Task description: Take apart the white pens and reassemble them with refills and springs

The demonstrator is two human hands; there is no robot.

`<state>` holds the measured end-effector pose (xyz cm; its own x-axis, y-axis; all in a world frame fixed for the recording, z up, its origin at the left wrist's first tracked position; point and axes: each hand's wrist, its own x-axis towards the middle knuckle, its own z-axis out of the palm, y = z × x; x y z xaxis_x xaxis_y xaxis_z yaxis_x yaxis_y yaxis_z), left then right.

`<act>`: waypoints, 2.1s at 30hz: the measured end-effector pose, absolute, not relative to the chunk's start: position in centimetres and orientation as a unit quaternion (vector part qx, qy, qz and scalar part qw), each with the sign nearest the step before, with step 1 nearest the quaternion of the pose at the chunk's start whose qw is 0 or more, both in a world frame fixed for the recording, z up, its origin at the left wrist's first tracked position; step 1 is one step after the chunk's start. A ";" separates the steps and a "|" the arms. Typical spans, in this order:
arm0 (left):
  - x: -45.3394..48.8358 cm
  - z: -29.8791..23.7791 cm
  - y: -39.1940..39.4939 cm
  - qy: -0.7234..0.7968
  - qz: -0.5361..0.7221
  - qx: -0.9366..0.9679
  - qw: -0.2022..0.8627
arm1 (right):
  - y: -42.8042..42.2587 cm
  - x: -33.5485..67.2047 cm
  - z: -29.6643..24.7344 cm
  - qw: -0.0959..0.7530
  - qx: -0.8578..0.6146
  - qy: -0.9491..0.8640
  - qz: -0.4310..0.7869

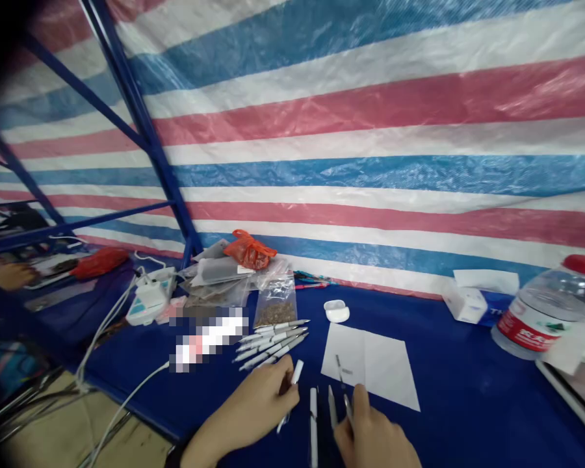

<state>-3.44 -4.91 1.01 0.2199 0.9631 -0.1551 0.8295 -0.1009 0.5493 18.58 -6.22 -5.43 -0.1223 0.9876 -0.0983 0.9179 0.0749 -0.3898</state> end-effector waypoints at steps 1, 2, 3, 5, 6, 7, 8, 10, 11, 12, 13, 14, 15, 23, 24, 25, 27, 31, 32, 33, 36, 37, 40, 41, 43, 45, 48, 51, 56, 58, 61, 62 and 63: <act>-3.5 1.3 -4.8 0.599 0.146 0.730 0.293 | -6.1 18.7 -4.7 0.129 -0.655 -0.724 0.176; -3.5 1.7 -4.5 0.583 0.177 0.731 0.306 | -5.8 18.9 -3.8 0.174 -0.665 -0.708 0.165; -3.4 2.1 -4.2 0.567 0.210 0.732 0.313 | -5.4 18.9 -2.6 0.221 -0.660 -0.698 0.170; -2.8 3.1 -3.3 0.529 0.279 0.737 0.314 | -4.1 18.9 0.0 0.327 -0.623 -0.679 0.210; -2.4 3.5 -2.8 0.503 0.312 0.741 0.316 | -3.2 18.8 1.1 0.381 -0.599 -0.664 0.234; -1.8 3.7 -2.2 0.477 0.338 0.749 0.312 | -2.2 18.8 2.1 0.434 -0.575 -0.644 0.257; -1.2 3.9 -1.5 0.453 0.358 0.759 0.301 | -1.2 18.7 2.8 0.491 -0.552 -0.615 0.275; -0.2 3.5 -0.1 0.412 0.382 0.786 0.259 | 0.6 18.6 3.1 0.595 -0.500 -0.532 0.337; 0.3 3.1 0.6 0.399 0.387 0.797 0.235 | 1.2 18.5 2.9 0.643 -0.474 -0.482 0.359; 0.6 2.5 1.3 0.388 0.387 0.808 0.216 | 1.7 18.4 2.5 0.675 -0.457 -0.440 0.377; 0.7 1.8 1.8 0.388 0.386 0.809 0.215 | 2.0 18.3 1.9 0.695 -0.448 -0.406 0.389; 0.8 1.2 2.3 0.392 0.385 0.804 0.229 | 2.1 18.2 1.2 0.704 -0.446 -0.384 0.398; 0.7 0.5 2.6 0.392 0.383 0.801 0.241 | 2.1 18.1 0.6 0.704 -0.449 -0.373 0.405; 0.4 -0.8 1.8 0.393 0.417 0.772 0.274 | 0.4 17.2 -0.7 0.623 -0.480 -0.524 0.328; 0.5 -0.8 1.7 0.394 0.415 0.774 0.271 | 0.2 17.1 -0.6 0.618 -0.476 -0.540 0.317; 0.6 -0.7 1.5 0.391 0.411 0.778 0.269 | 0.1 17.0 -0.5 0.617 -0.469 -0.548 0.315; 0.9 -0.8 1.1 0.377 0.392 0.793 0.275 | -0.1 17.0 -0.6 0.633 -0.449 -0.539 0.328; 1.5 -0.9 0.4 0.348 0.338 0.812 0.326 | -0.3 17.3 -0.8 0.679 -0.408 -0.505 0.342; 1.7 -0.9 0.3 0.342 0.334 0.809 0.342 | -0.4 17.4 -0.7 0.687 -0.400 -0.502 0.341; 1.8 -0.9 0.2 0.337 0.334 0.806 0.355 | -0.5 17.4 -0.7 0.691 -0.392 -0.502 0.341; 2.0 -1.0 0.0 0.332 0.347 0.795 0.371 | -0.9 17.4 -0.5 0.695 -0.380 -0.505 0.342; 2.1 -1.1 0.0 0.330 0.348 0.795 0.370 | -0.9 17.3 -0.4 0.696 -0.377 -0.506 0.342; 2.2 -1.5 0.1 0.325 0.350 0.793 0.378 | -1.0 17.3 -0.4 0.690 -0.375 -0.516 0.343; 2.3 -1.6 0.2 0.325 0.354 0.786 0.389 | -1.0 17.3 -0.4 0.686 -0.379 -0.521 0.340; 2.4 -1.7 0.2 0.328 0.368 0.763 0.418 | -1.0 17.4 -0.4 0.673 -0.393 -0.533 0.330; 2.4 -1.5 0.2 0.330 0.383 0.739 0.445 | -1.0 17.3 -0.2 0.660 -0.411 -0.544 0.315; 2.6 -1.1 0.0 0.331 0.400 0.715 0.468 | -1.1 17.0 0.2 0.612 -0.442 -0.578 0.310; 2.7 -0.9 -0.1 0.338 0.420 0.675 0.504 | -1.0 16.7 0.4 0.561 -0.474 -0.599 0.319; 2.7 -1.1 0.5 0.340 0.451 0.567 0.600 | 0.0 17.9 0.4 0.544 -0.509 -0.578 0.334; 2.5 -1.1 1.0 0.343 0.473 0.548 0.598 | 0.4 18.8 0.5 0.512 -0.532 -0.602 0.303; 2.0 -1.0 1.6 0.350 0.497 0.549 0.573 | 0.5 19.5 0.9 0.393 -0.574 -0.680 0.233; 1.8 -1.0 1.7 0.353 0.500 0.552 0.567 | 0.4 19.4 0.9 0.343 -0.591 -0.697 0.216; 1.7 -1.0 1.9 0.355 0.502 0.554 0.562 | 0.3 19.2 0.9 0.295 -0.609 -0.707 0.203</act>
